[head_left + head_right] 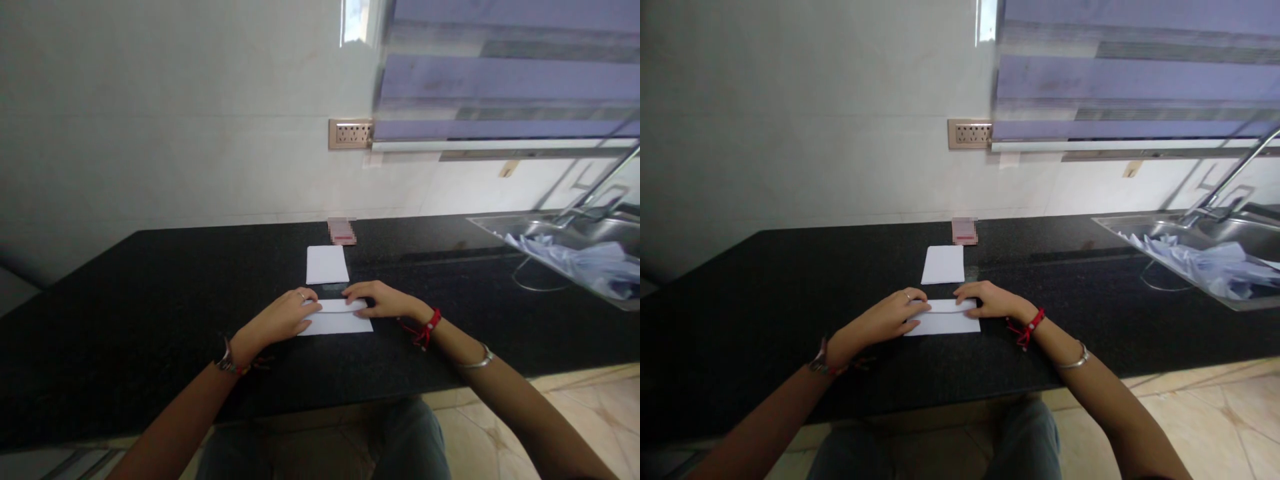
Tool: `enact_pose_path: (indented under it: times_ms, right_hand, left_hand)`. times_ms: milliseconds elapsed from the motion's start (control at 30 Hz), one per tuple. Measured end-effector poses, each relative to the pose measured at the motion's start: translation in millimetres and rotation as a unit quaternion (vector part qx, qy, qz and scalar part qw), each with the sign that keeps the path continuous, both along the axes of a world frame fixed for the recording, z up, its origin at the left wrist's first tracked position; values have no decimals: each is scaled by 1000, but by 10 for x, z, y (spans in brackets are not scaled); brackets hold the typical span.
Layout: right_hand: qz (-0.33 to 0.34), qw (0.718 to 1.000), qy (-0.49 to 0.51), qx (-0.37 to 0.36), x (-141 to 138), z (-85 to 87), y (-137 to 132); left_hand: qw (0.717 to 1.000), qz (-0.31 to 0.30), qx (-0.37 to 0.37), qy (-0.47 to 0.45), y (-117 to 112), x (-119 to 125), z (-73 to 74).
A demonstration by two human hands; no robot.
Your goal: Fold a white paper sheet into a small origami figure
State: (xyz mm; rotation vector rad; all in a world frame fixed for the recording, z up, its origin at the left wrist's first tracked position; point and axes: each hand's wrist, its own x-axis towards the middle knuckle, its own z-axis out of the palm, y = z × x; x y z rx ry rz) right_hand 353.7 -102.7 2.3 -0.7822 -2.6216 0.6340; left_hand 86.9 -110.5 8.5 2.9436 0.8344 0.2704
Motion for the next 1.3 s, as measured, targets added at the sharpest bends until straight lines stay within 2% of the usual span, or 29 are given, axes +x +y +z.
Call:
enact_pose_path:
  times_ms: [200, 333, 600, 800, 1000, 1300]
  right_hand:
    - [15, 1000, -19, -8, -31, 53, -77]
    - [0, 1000, -30, -2, -48, 85, -105]
    - [18, 998, -52, 8, -81, 144, -165]
    - [45, 997, -58, -1, -109, 125, -184]
    - [46, 996, -82, 3, -102, 112, -171]
    - [50, 996, -80, -3, -104, 127, -173]
  left_hand:
    - [999, -6, -42, 14, -64, 24, 46]
    - [999, -13, -31, 20, -88, 50, 71]
    - [999, -23, -15, 29, -116, 66, 9]
    - [998, -40, -13, 36, -115, 78, 26]
    - [998, -59, -16, 33, -129, 89, 50]
    - [996, -86, -11, 20, -116, 81, 6]
